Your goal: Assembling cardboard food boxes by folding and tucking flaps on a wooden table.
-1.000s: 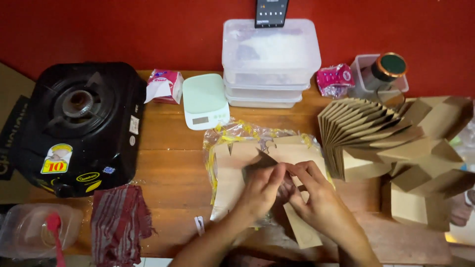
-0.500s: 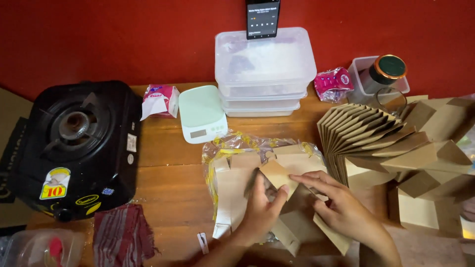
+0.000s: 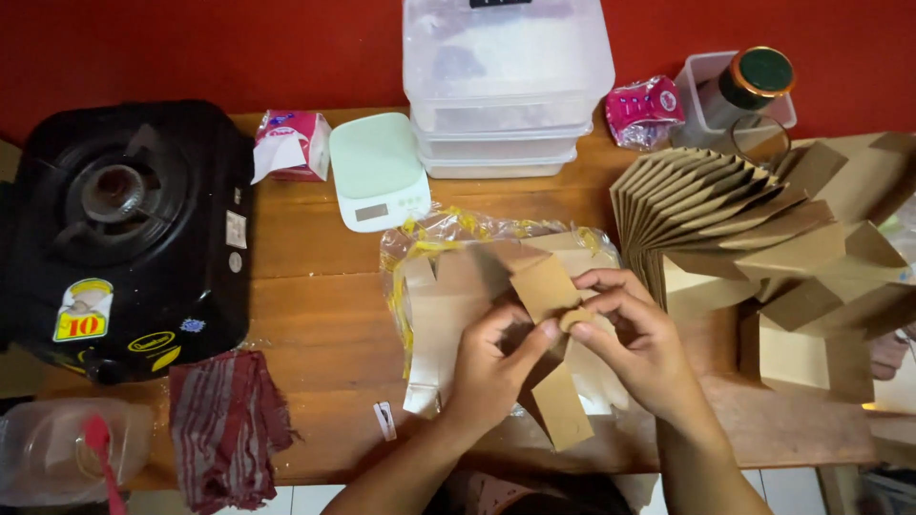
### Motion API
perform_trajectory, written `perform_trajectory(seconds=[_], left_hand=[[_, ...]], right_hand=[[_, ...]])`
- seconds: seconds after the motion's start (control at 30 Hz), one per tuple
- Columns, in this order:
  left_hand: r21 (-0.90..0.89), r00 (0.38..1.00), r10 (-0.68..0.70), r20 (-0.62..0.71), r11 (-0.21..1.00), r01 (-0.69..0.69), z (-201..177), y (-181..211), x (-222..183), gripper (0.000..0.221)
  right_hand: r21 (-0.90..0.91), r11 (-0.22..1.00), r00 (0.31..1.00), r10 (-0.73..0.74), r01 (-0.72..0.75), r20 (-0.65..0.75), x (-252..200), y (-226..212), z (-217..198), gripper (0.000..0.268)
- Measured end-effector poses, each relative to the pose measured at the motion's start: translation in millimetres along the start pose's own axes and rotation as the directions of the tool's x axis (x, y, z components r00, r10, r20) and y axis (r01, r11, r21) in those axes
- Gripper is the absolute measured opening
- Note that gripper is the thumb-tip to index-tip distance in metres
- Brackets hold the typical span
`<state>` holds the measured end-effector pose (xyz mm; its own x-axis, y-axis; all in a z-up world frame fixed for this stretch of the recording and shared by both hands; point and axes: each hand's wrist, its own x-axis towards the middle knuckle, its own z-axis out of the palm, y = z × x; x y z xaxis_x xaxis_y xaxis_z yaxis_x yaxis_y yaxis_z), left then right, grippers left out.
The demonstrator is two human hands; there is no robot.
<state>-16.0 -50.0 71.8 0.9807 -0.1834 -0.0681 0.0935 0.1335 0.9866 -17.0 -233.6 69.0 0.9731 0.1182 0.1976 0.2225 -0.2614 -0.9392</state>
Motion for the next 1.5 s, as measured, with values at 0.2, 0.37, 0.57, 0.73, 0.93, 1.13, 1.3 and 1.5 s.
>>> perform_trajectory(seconds=[0.2, 0.37, 0.57, 0.73, 0.93, 1.13, 1.3, 1.5], left_hand=[[-0.100, 0.994, -0.104, 0.013, 0.989, 0.105, 0, 8, 0, 0.012], [-0.153, 0.991, -0.130, 0.019, 0.979, 0.131, -3, 10, -3, 0.012], [-0.142, 0.996, -0.088, 0.010, 0.986, 0.088, -7, 13, 0, 0.015], [-0.126, 0.993, -0.113, 0.033, 0.985, 0.116, -3, 12, -5, 0.014], [-0.193, 0.991, -0.125, 0.043, 0.972, 0.131, 6, 3, -11, 0.017], [-0.129, 0.986, -0.145, 0.077, 0.980, 0.154, 4, 3, -15, 0.042], [0.257, 0.923, 0.383, 0.045, 0.888, -0.381, 7, 33, -10, 0.022], [0.859, 0.628, 0.757, 0.179, 0.190, -0.475, 25, 14, -5, 0.019]], right_hand=[[0.006, 1.000, 0.999, 0.027, -0.027, -0.037, 2, -5, 10, 0.009], [-0.098, 0.993, 0.991, 0.046, -0.059, -0.128, 1, -15, 19, 0.016], [-0.103, 0.993, 0.984, 0.034, -0.052, -0.174, 1, -28, 24, 0.012], [-0.073, 0.997, 0.978, 0.022, -0.038, -0.206, -4, -27, 23, 0.009], [0.054, 0.993, 0.971, -0.087, 0.101, -0.221, -6, -24, 18, 0.012], [-0.087, 0.987, 0.980, -0.145, 0.134, -0.135, -4, -17, 10, 0.012], [-0.182, 0.975, 0.991, -0.135, 0.130, -0.012, 4, -31, 3, 0.029], [-0.392, 0.917, 0.992, 0.030, -0.078, -0.126, 12, -66, 2, 0.042]])
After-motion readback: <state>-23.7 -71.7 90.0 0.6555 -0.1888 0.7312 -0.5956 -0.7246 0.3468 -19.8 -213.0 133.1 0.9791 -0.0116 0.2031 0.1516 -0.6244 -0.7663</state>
